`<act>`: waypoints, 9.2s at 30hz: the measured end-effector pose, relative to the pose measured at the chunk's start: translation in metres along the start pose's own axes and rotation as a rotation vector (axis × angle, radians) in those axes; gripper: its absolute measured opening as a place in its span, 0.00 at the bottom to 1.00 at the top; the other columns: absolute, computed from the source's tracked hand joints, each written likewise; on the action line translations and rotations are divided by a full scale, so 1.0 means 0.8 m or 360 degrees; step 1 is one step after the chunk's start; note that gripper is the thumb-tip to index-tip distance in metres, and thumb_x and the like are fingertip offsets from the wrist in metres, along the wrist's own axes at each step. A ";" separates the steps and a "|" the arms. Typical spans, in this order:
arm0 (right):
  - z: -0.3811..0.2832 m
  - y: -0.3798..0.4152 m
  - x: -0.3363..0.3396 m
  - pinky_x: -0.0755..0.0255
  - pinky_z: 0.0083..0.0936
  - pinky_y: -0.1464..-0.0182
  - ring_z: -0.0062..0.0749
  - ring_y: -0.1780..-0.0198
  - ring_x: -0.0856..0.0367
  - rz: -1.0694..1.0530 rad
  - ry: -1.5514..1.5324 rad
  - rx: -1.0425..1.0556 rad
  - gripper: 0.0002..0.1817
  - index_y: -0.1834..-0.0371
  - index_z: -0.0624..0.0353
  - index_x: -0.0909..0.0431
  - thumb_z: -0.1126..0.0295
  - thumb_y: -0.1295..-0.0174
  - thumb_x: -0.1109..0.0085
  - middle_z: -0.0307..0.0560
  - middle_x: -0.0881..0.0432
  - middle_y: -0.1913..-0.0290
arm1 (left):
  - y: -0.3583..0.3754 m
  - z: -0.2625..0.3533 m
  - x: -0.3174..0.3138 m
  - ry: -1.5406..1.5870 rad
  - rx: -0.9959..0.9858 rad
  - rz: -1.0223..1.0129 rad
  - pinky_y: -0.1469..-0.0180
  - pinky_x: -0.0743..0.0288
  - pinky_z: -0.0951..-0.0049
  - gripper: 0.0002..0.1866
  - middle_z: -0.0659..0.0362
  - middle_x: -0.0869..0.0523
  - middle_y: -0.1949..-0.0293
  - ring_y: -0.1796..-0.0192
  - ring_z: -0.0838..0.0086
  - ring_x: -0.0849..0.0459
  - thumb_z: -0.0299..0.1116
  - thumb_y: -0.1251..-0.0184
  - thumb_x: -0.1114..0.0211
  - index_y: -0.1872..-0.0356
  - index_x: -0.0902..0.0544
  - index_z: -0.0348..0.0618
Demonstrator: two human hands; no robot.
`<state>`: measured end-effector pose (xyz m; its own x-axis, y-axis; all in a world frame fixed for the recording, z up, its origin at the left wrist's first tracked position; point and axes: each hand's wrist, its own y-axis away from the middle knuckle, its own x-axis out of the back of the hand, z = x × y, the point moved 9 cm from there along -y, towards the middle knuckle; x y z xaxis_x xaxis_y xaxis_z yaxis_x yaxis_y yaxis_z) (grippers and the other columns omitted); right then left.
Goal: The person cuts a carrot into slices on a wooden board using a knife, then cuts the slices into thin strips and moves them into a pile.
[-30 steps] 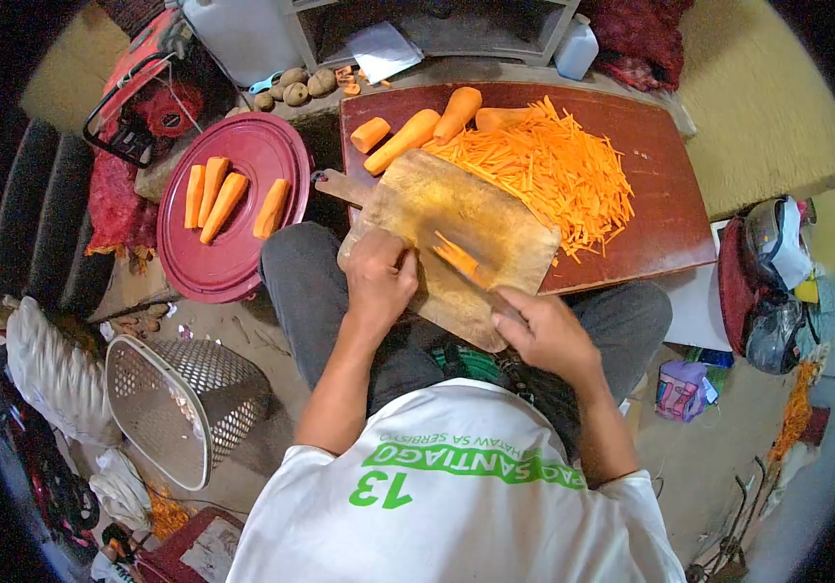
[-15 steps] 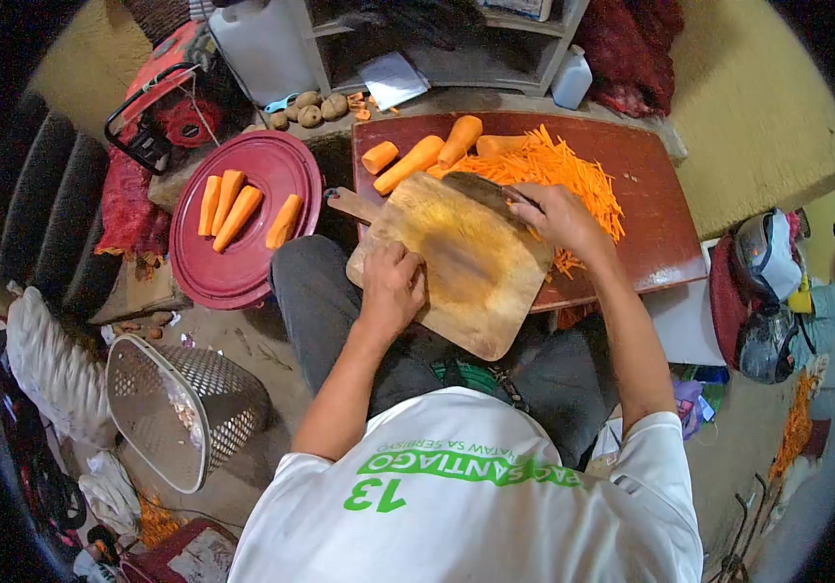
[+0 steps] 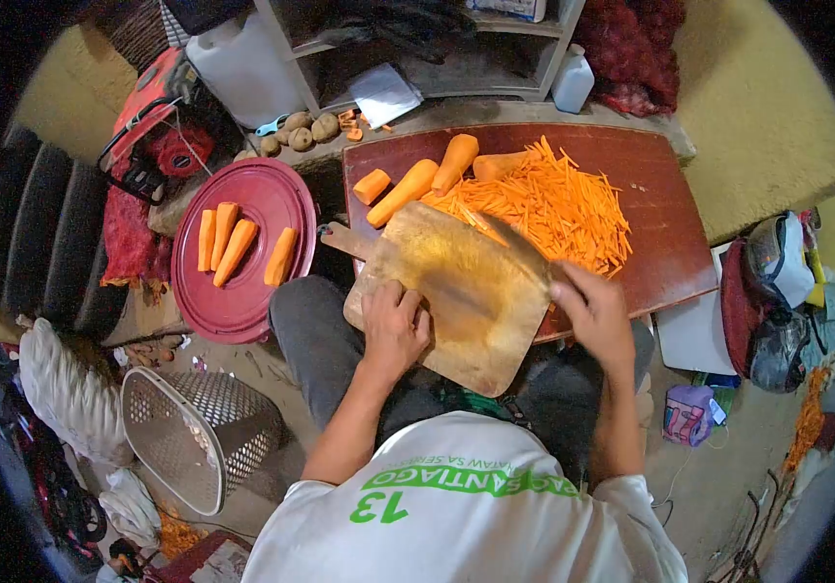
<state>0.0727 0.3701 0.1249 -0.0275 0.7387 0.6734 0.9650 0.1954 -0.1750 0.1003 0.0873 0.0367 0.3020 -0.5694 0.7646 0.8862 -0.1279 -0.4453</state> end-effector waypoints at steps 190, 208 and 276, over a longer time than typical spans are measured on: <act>0.000 0.019 -0.087 0.15 0.52 0.45 0.65 0.46 0.10 -0.0868 -0.0113 -0.0013 0.23 0.29 0.59 0.26 0.66 0.24 0.42 0.64 0.12 0.45 | 0.002 0.068 -0.025 0.0203 -0.0484 -0.0104 0.39 0.21 0.43 0.29 0.47 0.19 0.36 0.40 0.42 0.22 0.29 0.49 0.16 0.41 0.11 0.41; -0.037 0.023 -0.033 0.15 0.48 0.38 0.59 0.38 0.10 -0.1278 0.0165 -0.0245 0.25 0.25 0.64 0.29 0.65 0.19 0.42 0.61 0.10 0.39 | -0.004 0.072 -0.018 0.0247 -0.0454 -0.0083 0.40 0.24 0.42 0.25 0.46 0.22 0.42 0.40 0.44 0.21 0.29 0.49 0.16 0.46 0.11 0.42; -0.052 0.041 -0.054 0.16 0.57 0.46 0.70 0.44 0.12 -0.1133 0.0046 -0.0451 0.20 0.32 0.60 0.28 0.65 0.21 0.41 0.66 0.12 0.44 | -0.009 0.067 -0.005 0.0356 -0.0488 -0.0118 0.41 0.29 0.44 0.26 0.48 0.15 0.45 0.45 0.49 0.17 0.29 0.56 0.23 0.49 0.11 0.38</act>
<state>0.1164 0.3174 0.1199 -0.6644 0.4787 0.5740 0.7472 0.4422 0.4961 0.1119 0.1340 0.0620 0.1266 -0.7083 0.6944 0.7462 -0.3932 -0.5371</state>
